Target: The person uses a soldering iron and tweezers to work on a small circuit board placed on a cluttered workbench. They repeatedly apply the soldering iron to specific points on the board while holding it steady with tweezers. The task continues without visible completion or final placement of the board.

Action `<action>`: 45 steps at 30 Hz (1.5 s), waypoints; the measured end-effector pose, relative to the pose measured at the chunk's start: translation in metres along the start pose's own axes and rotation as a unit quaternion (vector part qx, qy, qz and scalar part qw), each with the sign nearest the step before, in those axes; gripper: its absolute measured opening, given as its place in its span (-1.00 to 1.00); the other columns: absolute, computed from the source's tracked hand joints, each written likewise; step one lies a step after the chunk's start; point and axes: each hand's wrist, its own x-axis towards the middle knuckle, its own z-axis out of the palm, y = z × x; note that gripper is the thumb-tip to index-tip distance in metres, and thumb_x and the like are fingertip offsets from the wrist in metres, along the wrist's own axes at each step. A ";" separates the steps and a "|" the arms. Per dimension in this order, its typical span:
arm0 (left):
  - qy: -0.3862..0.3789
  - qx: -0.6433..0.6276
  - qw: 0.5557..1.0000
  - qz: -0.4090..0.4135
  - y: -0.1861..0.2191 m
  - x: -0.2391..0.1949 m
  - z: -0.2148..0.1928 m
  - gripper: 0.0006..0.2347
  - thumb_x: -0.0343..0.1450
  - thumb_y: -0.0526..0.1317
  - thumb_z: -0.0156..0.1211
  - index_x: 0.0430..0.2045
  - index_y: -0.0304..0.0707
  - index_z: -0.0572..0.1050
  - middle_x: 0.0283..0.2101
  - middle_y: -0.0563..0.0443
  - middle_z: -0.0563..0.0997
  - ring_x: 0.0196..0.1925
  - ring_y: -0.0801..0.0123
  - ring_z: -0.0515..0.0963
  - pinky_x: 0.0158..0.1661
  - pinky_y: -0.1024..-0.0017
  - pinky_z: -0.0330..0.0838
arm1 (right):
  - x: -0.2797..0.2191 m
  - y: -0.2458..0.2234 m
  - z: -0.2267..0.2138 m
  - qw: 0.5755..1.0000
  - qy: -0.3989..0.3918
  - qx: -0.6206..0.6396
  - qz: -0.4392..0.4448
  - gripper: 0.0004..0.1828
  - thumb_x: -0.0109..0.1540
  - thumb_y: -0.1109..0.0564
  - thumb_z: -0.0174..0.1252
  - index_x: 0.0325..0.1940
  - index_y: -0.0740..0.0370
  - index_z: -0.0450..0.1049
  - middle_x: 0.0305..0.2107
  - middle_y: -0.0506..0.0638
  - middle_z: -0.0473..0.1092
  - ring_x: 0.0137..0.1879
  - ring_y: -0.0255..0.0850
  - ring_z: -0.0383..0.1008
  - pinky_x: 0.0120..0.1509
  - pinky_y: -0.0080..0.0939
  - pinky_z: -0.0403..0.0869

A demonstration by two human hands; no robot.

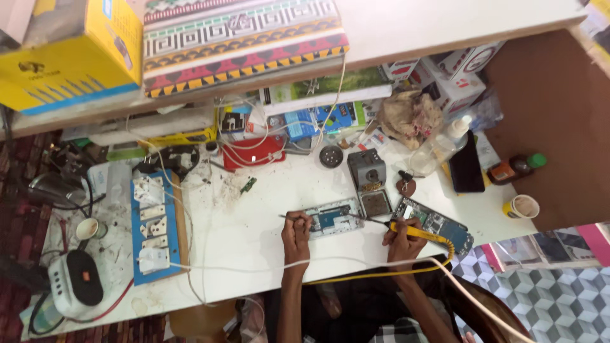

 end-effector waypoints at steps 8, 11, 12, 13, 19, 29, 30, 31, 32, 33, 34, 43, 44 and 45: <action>0.004 -0.006 1.000 0.019 0.000 0.005 0.004 -0.78 0.62 -0.12 -0.16 -0.30 -0.25 0.35 -0.40 0.14 0.35 -0.44 0.62 0.13 -0.41 0.59 0.11 | 0.004 -0.003 0.002 1.000 -0.003 -0.018 -0.018 -0.75 0.40 0.16 0.02 -0.36 0.25 0.28 -0.75 0.02 0.29 -0.67 -0.32 0.28 -0.58 -0.32 0.24; 0.009 0.025 1.000 0.009 0.001 0.000 0.001 -0.79 0.61 -0.13 -0.13 -0.32 -0.25 0.35 -0.40 0.13 0.38 -0.45 0.61 0.16 -0.42 0.58 0.13 | 0.000 0.005 -0.004 0.999 -0.005 -0.029 -0.016 -0.73 0.42 0.14 0.02 -0.35 0.27 0.27 -0.76 0.03 0.28 -0.67 -0.32 0.25 -0.57 -0.33 0.18; 0.010 0.041 0.999 0.003 0.003 0.002 0.000 -0.80 0.60 -0.13 -0.12 -0.33 -0.25 0.35 -0.41 0.12 0.39 -0.46 0.60 0.17 -0.43 0.57 0.14 | 0.002 0.007 -0.004 1.000 -0.002 -0.027 -0.013 -0.73 0.42 0.14 0.03 -0.34 0.27 0.27 -0.76 0.03 0.28 -0.66 -0.32 0.24 -0.57 -0.32 0.16; 0.008 0.031 0.999 0.005 0.005 0.003 0.000 -0.79 0.61 -0.14 -0.13 -0.32 -0.25 0.35 -0.40 0.12 0.39 -0.44 0.60 0.18 -0.41 0.58 0.14 | 0.004 0.009 -0.004 1.000 -0.017 -0.012 -0.018 -0.73 0.44 0.12 0.02 -0.31 0.28 0.27 -0.73 0.03 0.31 -0.64 -0.32 0.26 -0.55 -0.33 0.19; 0.017 0.015 0.999 -0.023 0.006 0.002 0.003 -0.81 0.60 -0.17 -0.15 -0.30 -0.28 0.38 -0.39 0.11 0.43 -0.45 0.58 0.18 -0.40 0.56 0.16 | 0.009 0.017 -0.012 0.990 -0.107 0.066 -0.060 -0.76 0.41 0.08 0.04 -0.03 0.34 0.33 -0.53 0.06 0.40 -0.45 -0.32 0.42 -0.39 -0.35 0.34; 0.002 0.002 1.000 -0.002 0.000 -0.001 -0.001 -0.83 0.60 -0.22 -0.13 -0.27 -0.32 0.38 -0.32 0.07 0.46 -0.33 0.57 0.29 -0.28 0.58 0.25 | 0.008 0.006 -0.010 0.993 -0.112 0.001 -0.028 -0.75 0.43 0.09 0.04 0.00 0.37 0.36 -0.51 0.05 0.41 -0.45 -0.32 0.37 -0.39 -0.34 0.32; 0.003 0.005 1.000 0.006 0.001 0.002 -0.003 -0.83 0.61 -0.22 -0.13 -0.27 -0.32 0.39 -0.34 0.06 0.44 -0.37 0.56 0.23 -0.32 0.57 0.21 | 0.010 0.005 -0.006 0.994 -0.110 -0.004 -0.025 -0.75 0.42 0.09 0.04 0.00 0.37 0.37 -0.50 0.04 0.42 -0.45 -0.32 0.37 -0.40 -0.34 0.32; 0.011 -0.003 1.000 0.009 0.002 0.005 -0.004 -0.83 0.61 -0.22 -0.13 -0.27 -0.32 0.39 -0.34 0.07 0.44 -0.38 0.56 0.22 -0.32 0.57 0.20 | 0.012 0.004 -0.002 0.993 -0.116 0.001 -0.025 -0.75 0.41 0.09 0.03 0.01 0.36 0.36 -0.50 0.03 0.41 -0.45 -0.33 0.36 -0.39 -0.34 0.32; 0.017 -0.014 1.000 0.008 0.002 0.004 -0.003 -0.82 0.61 -0.22 -0.14 -0.27 -0.32 0.39 -0.33 0.08 0.44 -0.38 0.57 0.22 -0.33 0.58 0.20 | 0.012 0.002 -0.004 0.992 -0.121 0.003 -0.025 -0.75 0.41 0.08 0.03 0.01 0.35 0.36 -0.49 0.02 0.41 -0.44 -0.33 0.36 -0.39 -0.35 0.32; 0.024 -0.024 0.999 0.007 0.001 0.005 -0.001 -0.82 0.62 -0.22 -0.14 -0.27 -0.32 0.39 -0.33 0.08 0.44 -0.39 0.57 0.21 -0.33 0.58 0.19 | 0.016 0.001 -0.005 0.992 -0.125 0.005 -0.024 -0.76 0.40 0.08 0.03 0.02 0.33 0.35 -0.49 0.01 0.40 -0.44 -0.34 0.36 -0.39 -0.36 0.32; 0.019 -0.031 0.999 0.021 0.001 0.005 -0.001 -0.82 0.62 -0.21 -0.13 -0.25 -0.32 0.39 -0.32 0.09 0.44 -0.35 0.58 0.25 -0.30 0.59 0.21 | 0.019 0.001 -0.005 0.991 -0.129 0.008 -0.021 -0.75 0.42 0.06 0.01 0.00 0.32 0.35 -0.50 0.00 0.39 -0.44 -0.35 0.35 -0.38 -0.37 0.32; 0.023 -0.025 0.999 0.011 0.001 0.009 -0.006 -0.78 0.62 -0.11 -0.10 -0.21 -0.29 0.41 -0.37 0.14 0.39 -0.42 0.65 0.17 -0.41 0.63 0.11 | 0.030 0.003 0.003 0.997 -0.058 0.008 0.056 -0.61 0.45 -0.06 0.03 -0.34 0.22 0.24 -0.68 -0.05 0.24 -0.61 -0.34 0.23 -0.55 -0.33 0.24; 0.023 -0.025 0.999 0.010 0.000 0.009 -0.008 -0.78 0.62 -0.11 -0.09 -0.20 -0.30 0.41 -0.35 0.14 0.40 -0.40 0.65 0.20 -0.39 0.63 0.13 | 0.026 0.002 0.004 0.997 -0.057 0.011 0.048 -0.61 0.45 -0.06 0.03 -0.37 0.21 0.23 -0.70 -0.05 0.24 -0.63 -0.34 0.22 -0.56 -0.33 0.24; 0.024 -0.024 0.999 0.009 -0.003 0.009 -0.009 -0.78 0.62 -0.11 -0.08 -0.19 -0.30 0.42 -0.34 0.15 0.41 -0.39 0.66 0.22 -0.37 0.63 0.14 | 0.024 0.001 0.006 0.998 -0.055 0.015 0.040 -0.61 0.44 -0.05 0.03 -0.39 0.19 0.22 -0.72 -0.05 0.24 -0.65 -0.35 0.21 -0.57 -0.32 0.24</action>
